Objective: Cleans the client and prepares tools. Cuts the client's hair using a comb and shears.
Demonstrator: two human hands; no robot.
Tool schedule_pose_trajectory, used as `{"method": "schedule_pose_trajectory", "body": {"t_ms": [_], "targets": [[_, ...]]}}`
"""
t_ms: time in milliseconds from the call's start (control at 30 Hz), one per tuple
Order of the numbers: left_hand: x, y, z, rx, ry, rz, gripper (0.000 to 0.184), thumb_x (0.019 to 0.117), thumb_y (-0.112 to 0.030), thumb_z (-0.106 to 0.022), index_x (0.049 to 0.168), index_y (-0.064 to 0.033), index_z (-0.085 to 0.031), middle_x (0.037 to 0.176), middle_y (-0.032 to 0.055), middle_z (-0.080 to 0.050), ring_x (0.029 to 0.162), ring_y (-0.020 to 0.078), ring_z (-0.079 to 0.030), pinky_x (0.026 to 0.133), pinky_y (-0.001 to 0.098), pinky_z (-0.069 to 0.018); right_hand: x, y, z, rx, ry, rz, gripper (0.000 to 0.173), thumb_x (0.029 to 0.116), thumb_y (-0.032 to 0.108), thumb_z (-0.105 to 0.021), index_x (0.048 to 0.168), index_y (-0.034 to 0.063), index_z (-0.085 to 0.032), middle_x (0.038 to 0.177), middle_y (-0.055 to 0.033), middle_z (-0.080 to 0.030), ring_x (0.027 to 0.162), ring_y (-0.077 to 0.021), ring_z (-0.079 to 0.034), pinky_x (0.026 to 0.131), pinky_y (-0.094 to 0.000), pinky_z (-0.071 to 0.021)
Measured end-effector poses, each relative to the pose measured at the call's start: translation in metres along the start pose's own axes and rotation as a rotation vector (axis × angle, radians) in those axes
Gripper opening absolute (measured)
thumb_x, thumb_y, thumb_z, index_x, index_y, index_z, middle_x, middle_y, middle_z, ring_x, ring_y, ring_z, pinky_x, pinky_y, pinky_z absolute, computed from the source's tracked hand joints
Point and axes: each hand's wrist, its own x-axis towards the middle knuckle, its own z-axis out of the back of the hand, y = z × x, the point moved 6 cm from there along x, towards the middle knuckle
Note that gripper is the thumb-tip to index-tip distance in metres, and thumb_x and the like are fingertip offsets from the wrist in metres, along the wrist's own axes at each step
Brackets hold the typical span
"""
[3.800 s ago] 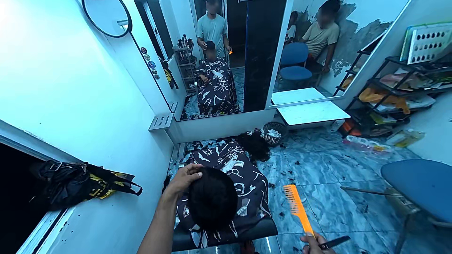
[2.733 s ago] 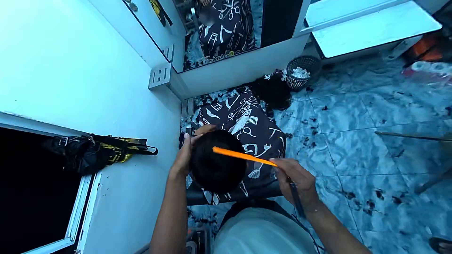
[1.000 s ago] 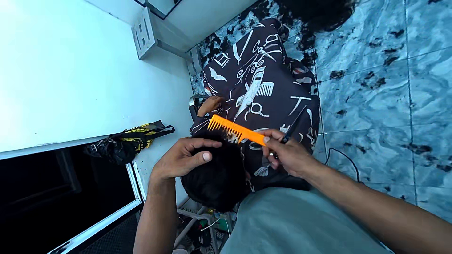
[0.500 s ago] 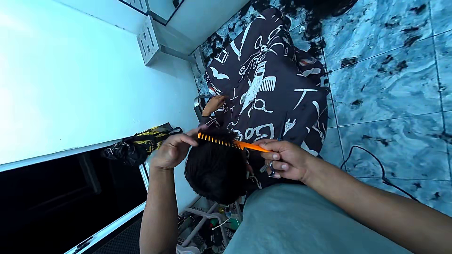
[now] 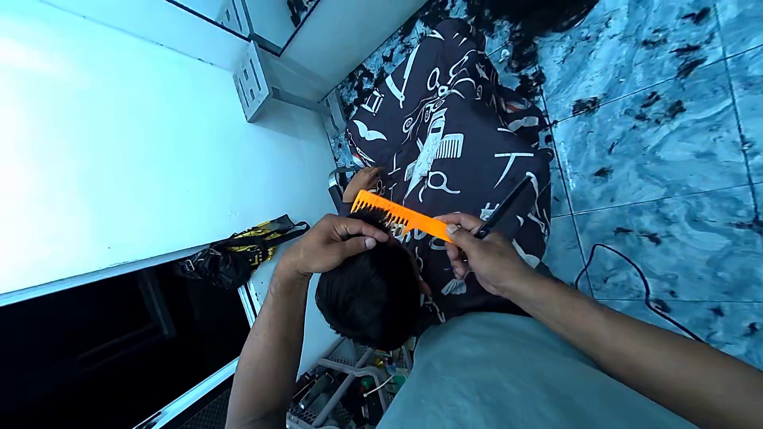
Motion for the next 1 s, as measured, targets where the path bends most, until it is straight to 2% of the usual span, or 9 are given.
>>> {"method": "schedule_pose_trajectory", "body": {"t_ms": [167, 267, 367, 433, 500, 600, 733, 900, 1000], "targets": [[0.018, -0.029, 0.008, 0.233, 0.0, -0.032, 0.016, 0.0969, -0.006, -0.065, 0.108, -0.005, -0.076, 0.107, 0.0023, -0.076, 0.098, 0.008, -0.072, 0.09, 0.0293, -0.0602, -0.007, 0.008, -0.015, 0.093, 0.224, -0.315, 0.026, 0.1091, 0.017, -0.045, 0.12, 0.0101, -0.067, 0.059, 0.0027, -0.043, 0.04, -0.0046, -0.041, 0.037, -0.0196, -0.0426], [0.006, -0.012, 0.029, -0.141, -0.186, 0.052, 0.02, 0.0982, -0.006, -0.061, 0.118, -0.0024, -0.063, 0.114, 0.0112, -0.073, 0.102, 0.0197, -0.072, 0.089, 0.0362, -0.0602, -0.004, 0.003, -0.017, 0.262, 0.237, -0.55, 0.023, 0.1076, 0.017, -0.044, 0.116, 0.0111, -0.065, 0.056, 0.006, -0.036, 0.037, -0.002, -0.035, 0.035, -0.0181, -0.0405], [-0.041, 0.035, 0.045, -0.601, -0.474, -0.01, 0.028, 0.0972, -0.044, -0.067, 0.11, -0.0219, -0.057, 0.139, 0.0141, -0.064, 0.125, 0.0341, -0.065, 0.1, 0.049, -0.0554, -0.001, 0.001, -0.019, 0.37, 0.27, -0.616, 0.024, 0.1065, 0.016, -0.042, 0.115, 0.0107, -0.063, 0.055, 0.0066, -0.034, 0.036, -0.0012, -0.035, 0.034, -0.0178, -0.0415], [-0.069, 0.058, 0.025, -0.625, -0.327, -0.087, 0.039, 0.0851, -0.063, -0.072, 0.106, -0.0299, -0.071, 0.148, 0.005, -0.059, 0.135, 0.0282, -0.057, 0.104, 0.0474, -0.0524, 0.0, 0.001, -0.022, 0.392, 0.28, -0.619, 0.025, 0.107, 0.016, -0.041, 0.115, 0.0104, -0.064, 0.055, 0.007, -0.034, 0.036, -0.0011, -0.036, 0.034, -0.0178, -0.0421], [-0.072, 0.054, 0.002, -0.522, -0.035, -0.201, 0.042, 0.0889, -0.062, -0.069, 0.12, -0.0343, -0.075, 0.137, -0.0095, -0.066, 0.126, 0.0069, -0.061, 0.103, 0.0311, -0.0531, 0.001, 0.002, -0.025, 0.398, 0.294, -0.611, 0.026, 0.1076, 0.017, -0.039, 0.116, 0.0113, -0.063, 0.054, 0.0077, -0.034, 0.036, -0.0006, -0.036, 0.035, -0.0178, -0.043], [-0.051, 0.029, -0.01, -0.501, 0.2, -0.252, 0.043, 0.0938, -0.046, -0.072, 0.128, -0.0195, -0.073, 0.128, -0.0038, -0.072, 0.117, 0.0053, -0.066, 0.1, 0.0283, -0.0558, 0.001, 0.003, -0.03, 0.418, 0.307, -0.59, 0.027, 0.1073, 0.016, -0.037, 0.113, 0.0113, -0.063, 0.054, 0.0076, -0.035, 0.036, 0.0001, -0.037, 0.036, -0.0171, -0.0434], [-0.029, 0.009, -0.011, -0.464, 0.256, -0.111, 0.058, 0.0877, -0.043, -0.08, 0.133, -0.008, -0.07, 0.132, 0.0054, -0.07, 0.121, 0.0135, -0.066, 0.102, 0.0321, -0.0562, 0.001, 0.006, -0.028, 0.434, 0.289, -0.563, 0.027, 0.1068, 0.016, -0.036, 0.111, 0.0112, -0.063, 0.054, 0.007, -0.036, 0.036, 0.0001, -0.037, 0.036, -0.0169, -0.0438], [-0.015, -0.003, -0.009, -0.321, 0.203, -0.079, 0.067, 0.0862, -0.053, -0.078, 0.129, -0.0026, -0.069, 0.128, 0.0061, -0.07, 0.118, 0.0123, -0.066, 0.101, 0.0314, -0.056, -0.006, 0.006, -0.02, 0.485, 0.252, -0.526, 0.027, 0.1073, 0.016, -0.037, 0.113, 0.0101, -0.063, 0.054, 0.0068, -0.036, 0.036, -0.0004, -0.037, 0.035, -0.0174, -0.0434], [-0.013, -0.007, -0.007, -0.205, 0.146, -0.115, 0.087, 0.0858, -0.077, -0.061, 0.127, -0.0007, -0.069, 0.12, 0.0058, -0.074, 0.107, 0.0097, -0.069, 0.092, 0.03, -0.0594, -0.011, 0.007, -0.018, 0.437, 0.237, -0.341, 0.026, 0.1097, 0.021, -0.039, 0.117, 0.0157, -0.064, 0.059, 0.0057, -0.042, 0.041, -0.0021, -0.041, 0.04, -0.0183, -0.0455]]}}
